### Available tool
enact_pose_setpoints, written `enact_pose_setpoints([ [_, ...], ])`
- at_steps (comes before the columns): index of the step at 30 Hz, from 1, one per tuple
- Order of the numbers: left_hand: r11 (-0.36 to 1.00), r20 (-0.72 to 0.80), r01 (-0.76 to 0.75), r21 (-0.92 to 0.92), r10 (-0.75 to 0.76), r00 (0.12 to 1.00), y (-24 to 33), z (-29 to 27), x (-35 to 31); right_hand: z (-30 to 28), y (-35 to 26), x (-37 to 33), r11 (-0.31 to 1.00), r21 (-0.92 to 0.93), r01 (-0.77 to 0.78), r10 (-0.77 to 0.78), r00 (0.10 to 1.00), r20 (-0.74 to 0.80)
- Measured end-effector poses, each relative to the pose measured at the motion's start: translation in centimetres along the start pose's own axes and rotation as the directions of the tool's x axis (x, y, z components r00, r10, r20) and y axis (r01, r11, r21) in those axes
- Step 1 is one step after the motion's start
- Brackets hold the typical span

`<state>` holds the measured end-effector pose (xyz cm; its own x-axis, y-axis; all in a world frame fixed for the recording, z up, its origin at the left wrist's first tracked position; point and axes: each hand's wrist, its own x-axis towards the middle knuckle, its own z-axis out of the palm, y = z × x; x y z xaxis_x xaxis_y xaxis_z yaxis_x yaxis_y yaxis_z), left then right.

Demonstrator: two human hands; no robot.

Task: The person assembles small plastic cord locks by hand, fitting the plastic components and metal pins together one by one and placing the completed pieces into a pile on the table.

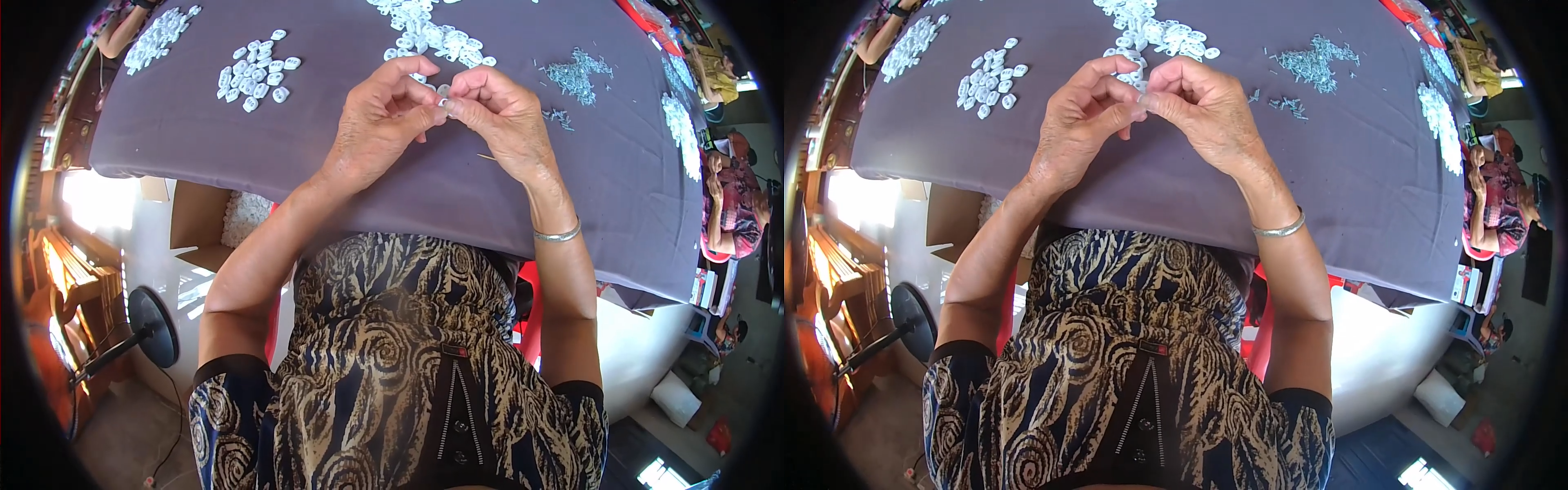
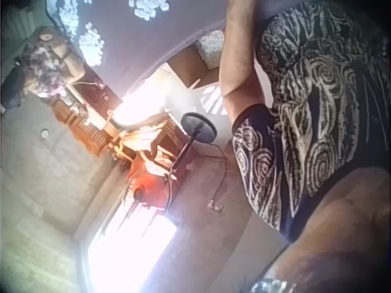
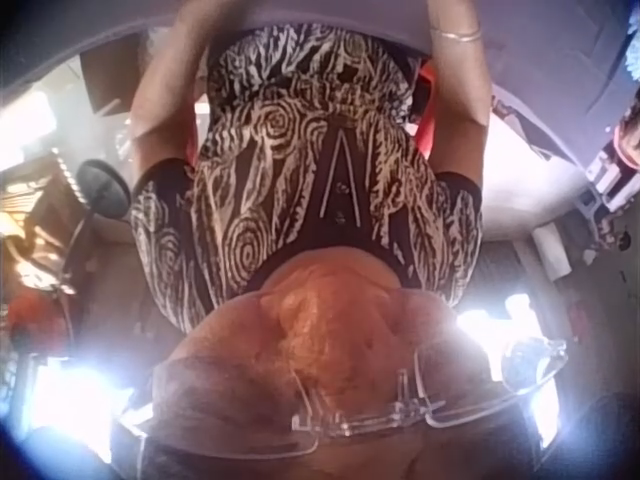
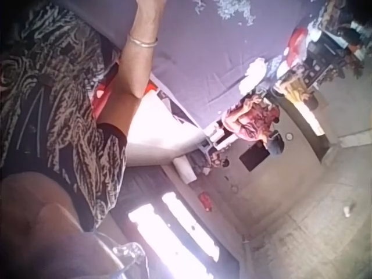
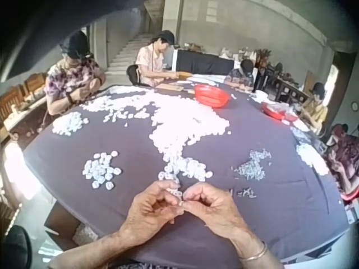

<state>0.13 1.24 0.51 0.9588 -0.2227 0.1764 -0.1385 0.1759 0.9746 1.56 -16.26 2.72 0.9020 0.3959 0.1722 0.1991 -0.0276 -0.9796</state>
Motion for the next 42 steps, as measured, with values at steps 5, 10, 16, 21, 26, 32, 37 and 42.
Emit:
enact_pose_setpoints([
  [5,0.997,0.032,-0.079,0.024,0.079,0.996,-0.5,-0.1,-0.1,-0.6,0.5,0.0,0.997,-0.071,0.04,-0.037,0.999,0.039],
  [10,0.999,-0.051,-0.036,-0.038,0.034,0.998,-0.6,-0.2,0.0,-0.7,0.4,-0.1,0.993,-0.075,-0.092,0.086,0.993,-0.08],
  [16,0.995,-0.085,-0.064,-0.071,0.058,0.995,-0.9,-0.2,-0.1,0.1,0.3,-0.5,0.977,-0.207,-0.061,0.063,0.998,0.007],
  [21,0.994,-0.076,-0.104,-0.037,0.101,0.992,-1.0,-0.2,-0.1,0.4,0.5,-0.5,0.963,-0.252,-0.097,0.092,0.995,-0.032],
  [26,0.997,-0.052,-0.068,0.036,0.07,0.996,-0.9,-0.4,-0.1,0.2,0.9,-0.5,0.942,-0.333,-0.03,0.026,1.0,-0.017],
  [32,0.998,-0.031,-0.066,0.019,0.066,0.997,-1.0,-0.5,0.0,-0.1,1.2,-0.4,0.929,-0.369,-0.03,0.039,0.999,0.016],
  [37,0.998,-0.014,-0.047,0.033,0.047,0.999,-1.1,-0.7,0.1,0.0,1.2,-0.4,0.92,-0.389,-0.05,0.062,0.998,0.018],
  [42,0.995,-0.035,-0.09,0.045,0.091,0.995,-1.2,-0.8,0.1,-2.4,0.3,-0.1,0.953,-0.302,0.02,-0.082,0.978,-0.194],
])
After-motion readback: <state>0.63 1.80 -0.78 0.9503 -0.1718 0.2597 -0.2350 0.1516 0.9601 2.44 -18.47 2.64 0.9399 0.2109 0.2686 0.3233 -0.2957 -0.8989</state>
